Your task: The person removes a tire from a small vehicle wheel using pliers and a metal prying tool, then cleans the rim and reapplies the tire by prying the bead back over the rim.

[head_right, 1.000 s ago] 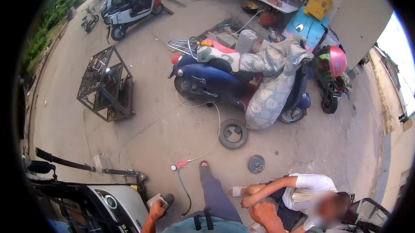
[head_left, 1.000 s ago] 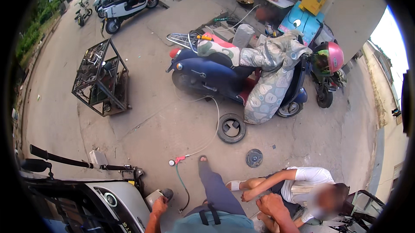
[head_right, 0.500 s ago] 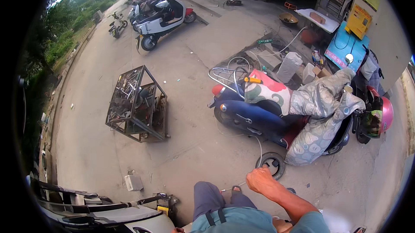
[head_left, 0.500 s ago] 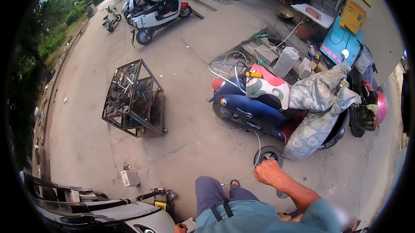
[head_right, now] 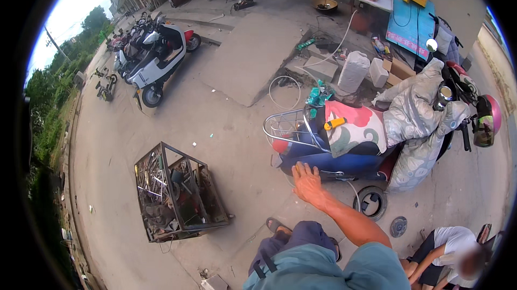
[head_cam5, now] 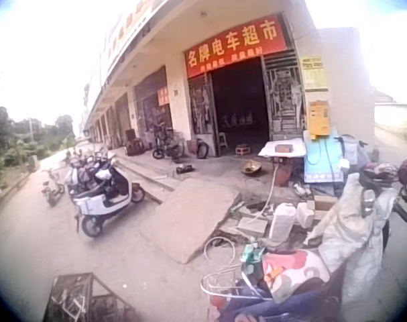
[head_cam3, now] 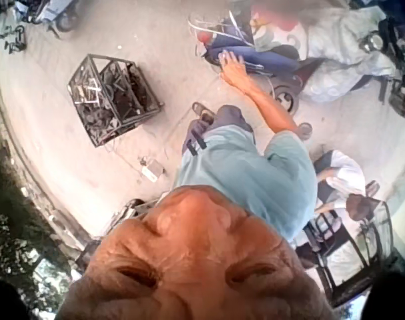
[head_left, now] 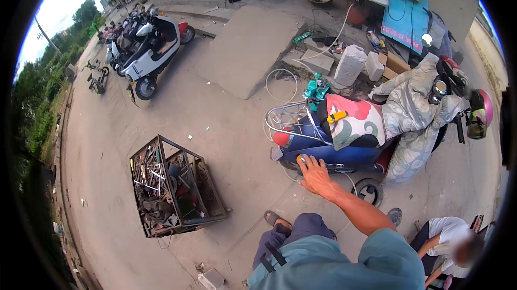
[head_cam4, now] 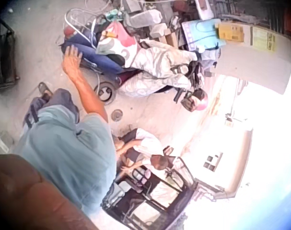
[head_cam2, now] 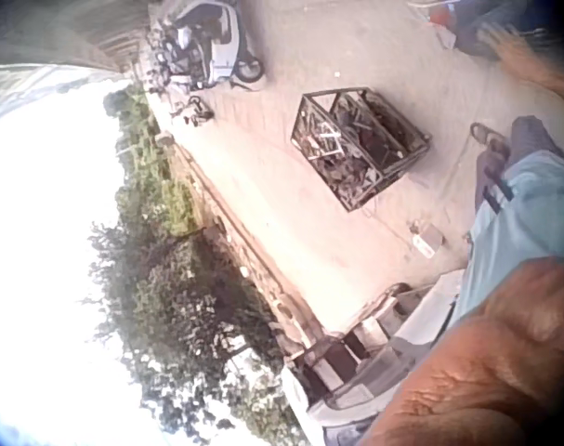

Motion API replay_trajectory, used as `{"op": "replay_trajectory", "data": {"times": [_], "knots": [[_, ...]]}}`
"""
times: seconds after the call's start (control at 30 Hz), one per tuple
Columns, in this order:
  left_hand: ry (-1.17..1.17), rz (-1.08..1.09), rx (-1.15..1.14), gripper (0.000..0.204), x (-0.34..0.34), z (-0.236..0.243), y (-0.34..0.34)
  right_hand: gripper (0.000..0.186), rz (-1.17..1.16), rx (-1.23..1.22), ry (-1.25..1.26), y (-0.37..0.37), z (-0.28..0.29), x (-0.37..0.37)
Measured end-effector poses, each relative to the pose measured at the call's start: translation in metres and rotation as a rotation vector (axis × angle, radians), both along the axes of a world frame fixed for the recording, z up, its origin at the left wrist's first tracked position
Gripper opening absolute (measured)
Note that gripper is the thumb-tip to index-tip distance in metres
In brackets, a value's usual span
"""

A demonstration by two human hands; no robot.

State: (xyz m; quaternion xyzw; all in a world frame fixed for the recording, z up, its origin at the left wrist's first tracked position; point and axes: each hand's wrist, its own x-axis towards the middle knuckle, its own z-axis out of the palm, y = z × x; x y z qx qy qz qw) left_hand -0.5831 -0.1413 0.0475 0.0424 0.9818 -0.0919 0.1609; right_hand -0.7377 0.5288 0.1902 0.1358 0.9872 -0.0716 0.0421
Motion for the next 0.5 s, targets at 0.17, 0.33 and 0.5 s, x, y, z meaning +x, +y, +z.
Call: {"op": "replay_trajectory", "data": {"times": [0.17, 0.33, 0.5], "knots": [[0.688, -0.272, -0.520, 0.090, -0.186, 0.022, -0.087, 0.116, -0.142, -0.172, -0.062, -0.001, 0.016, -0.092], [0.906, -0.400, -0.712, 0.099, -0.388, 0.040, -0.116, 0.119, -0.314, -0.156, -0.082, 0.025, -0.033, -0.145], [0.927, -0.642, -0.603, 0.089, -0.492, -0.009, -0.044, 0.121, -0.558, -0.475, -0.452, 0.021, -0.105, -0.159]]}}
